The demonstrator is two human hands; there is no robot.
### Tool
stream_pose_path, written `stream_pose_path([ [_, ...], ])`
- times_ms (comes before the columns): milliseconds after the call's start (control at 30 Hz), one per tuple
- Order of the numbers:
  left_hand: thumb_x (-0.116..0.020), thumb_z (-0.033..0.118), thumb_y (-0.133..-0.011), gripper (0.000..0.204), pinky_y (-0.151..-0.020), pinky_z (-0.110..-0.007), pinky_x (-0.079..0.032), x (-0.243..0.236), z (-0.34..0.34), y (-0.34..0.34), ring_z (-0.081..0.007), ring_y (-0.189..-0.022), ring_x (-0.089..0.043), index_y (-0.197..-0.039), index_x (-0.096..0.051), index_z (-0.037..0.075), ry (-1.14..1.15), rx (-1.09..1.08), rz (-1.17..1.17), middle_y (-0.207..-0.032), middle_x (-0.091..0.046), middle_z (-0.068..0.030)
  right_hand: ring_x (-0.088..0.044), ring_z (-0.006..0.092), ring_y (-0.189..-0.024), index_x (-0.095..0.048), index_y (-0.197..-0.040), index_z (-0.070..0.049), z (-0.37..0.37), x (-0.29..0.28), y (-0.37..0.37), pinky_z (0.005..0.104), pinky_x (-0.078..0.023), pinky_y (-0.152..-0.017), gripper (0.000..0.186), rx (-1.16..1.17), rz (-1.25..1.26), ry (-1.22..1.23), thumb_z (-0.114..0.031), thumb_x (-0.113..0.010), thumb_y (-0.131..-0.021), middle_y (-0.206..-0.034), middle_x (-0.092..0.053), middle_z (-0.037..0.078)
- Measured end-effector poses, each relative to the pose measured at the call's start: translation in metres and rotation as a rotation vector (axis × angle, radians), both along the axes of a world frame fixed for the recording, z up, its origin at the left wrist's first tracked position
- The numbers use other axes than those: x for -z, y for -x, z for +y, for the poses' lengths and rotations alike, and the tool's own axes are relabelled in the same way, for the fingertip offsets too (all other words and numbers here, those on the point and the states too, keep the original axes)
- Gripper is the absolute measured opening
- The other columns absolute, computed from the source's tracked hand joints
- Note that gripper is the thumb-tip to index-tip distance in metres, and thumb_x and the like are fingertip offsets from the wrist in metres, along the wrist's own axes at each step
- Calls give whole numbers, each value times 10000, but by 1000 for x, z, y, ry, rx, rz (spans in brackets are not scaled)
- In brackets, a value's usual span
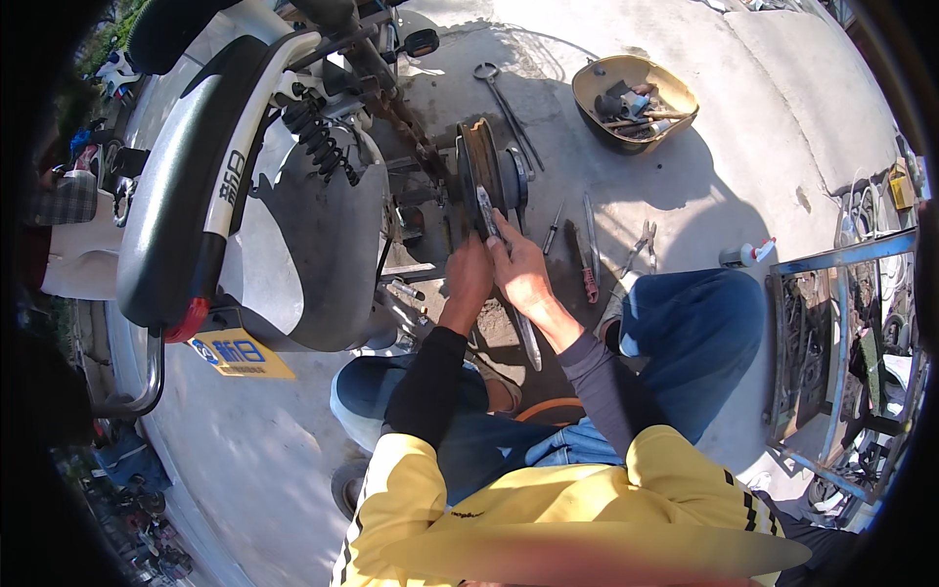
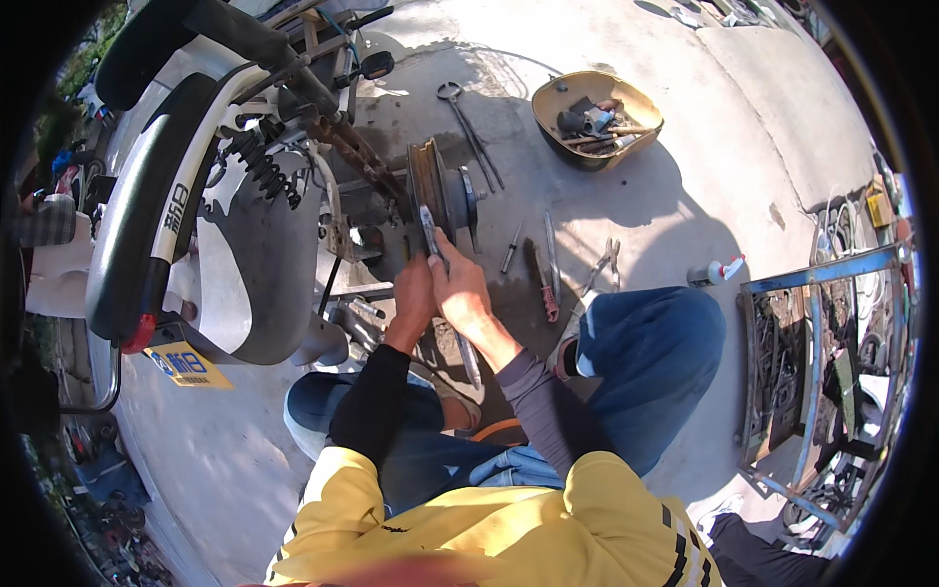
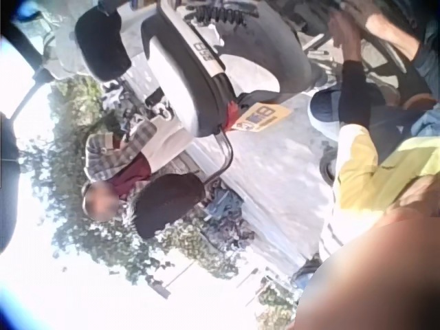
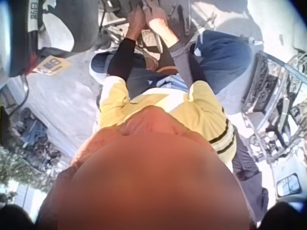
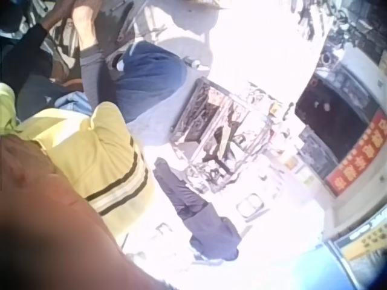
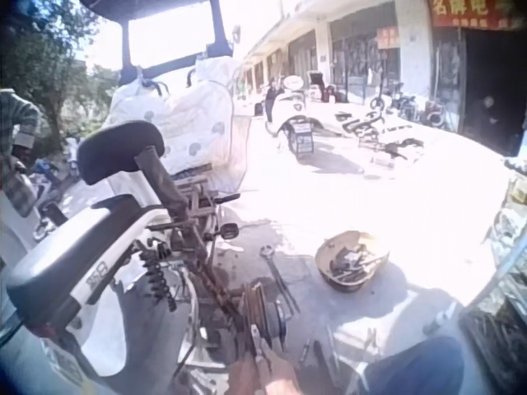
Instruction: The person sits on the ground and uses a wrench and screwdriver to adjust and tighten components on the rear wheel hub of a scooter. They repeatedly rotate the wheel and apply tools to the hub area, occasionally reaching for tools on the ground.
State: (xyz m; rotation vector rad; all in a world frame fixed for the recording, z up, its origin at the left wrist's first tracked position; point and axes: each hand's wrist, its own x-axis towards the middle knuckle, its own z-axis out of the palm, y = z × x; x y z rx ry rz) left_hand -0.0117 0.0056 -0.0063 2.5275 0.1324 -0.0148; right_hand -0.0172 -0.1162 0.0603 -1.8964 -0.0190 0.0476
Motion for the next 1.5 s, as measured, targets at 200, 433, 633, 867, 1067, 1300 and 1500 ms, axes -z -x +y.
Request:
stream_pose_path([
  [200,-637,223,-976,279,-730,-565,-567,-1,1,-3,-482,-853,-709,-1102,-613,-25,10,15,47,-945,-716,-277,-726,215,-926,-528,-1503,-23,-2,-13,-20,380,-535,-857,482,-20,38,79,-155,-542,-1039,-999,-747,229],
  [433,-641,152,-949,211,-660,-563,-561,41,6,5,-475,-777,-704,-1072,-623,-18,-12,47,-84,-847,-704,-284,-606,193,-624,-526,-1499,-14,4,-15,-53,357,-511,-653,493,4,-5,-29,-153,-559,-1027,-671,-617,147],
  [633,-597,211,-1003,254,-684,-574,-566,36,10,-4,-493,-782,-707,-1074,-620,-31,-92,214,160,-902,-716,-290,-637,336,-882,-553,-1497,-99,-4,-13,-10,405,-527,-819,501,-7,118,29,-214,-579,-1009,-881,-648,255],
  [867,-579,262,-1014,291,-733,-616,-514,-7,7,-4,-520,-859,-677,-1059,-614,-23,27,41,29,-891,-708,-306,-666,543,-929,-406,-1582,-108,6,-22,-32,543,-530,-834,596,5,68,126,-205,-543,-1010,-926,-689,344],
  [1067,-586,240,-1010,285,-771,-575,-521,-16,3,-2,-500,-886,-678,-1005,-617,-44,37,48,-23,-925,-706,-304,-698,280,-857,-452,-1558,-57,6,-6,35,357,-533,-821,553,149,71,-3,-157,-536,-1021,-1095,-708,263],
  [1300,-634,156,-950,173,-735,-548,-575,7,9,4,-468,-842,-717,-979,-633,-15,-4,99,-88,-888,-717,-275,-565,148,-669,-478,-1528,8,28,-2,-39,301,-489,-658,525,194,16,-98,-129,-529,-1024,-778,-627,97],
  [1500,-641,141,-938,183,-728,-536,-589,23,8,-4,-446,-814,-735,-1033,-676,-11,-28,84,5,-838,-732,-254,-574,116,-663,-455,-1566,-32,18,24,6,276,-491,-639,570,184,-60,52,-138,-539,-1012,-837,-653,54],
])
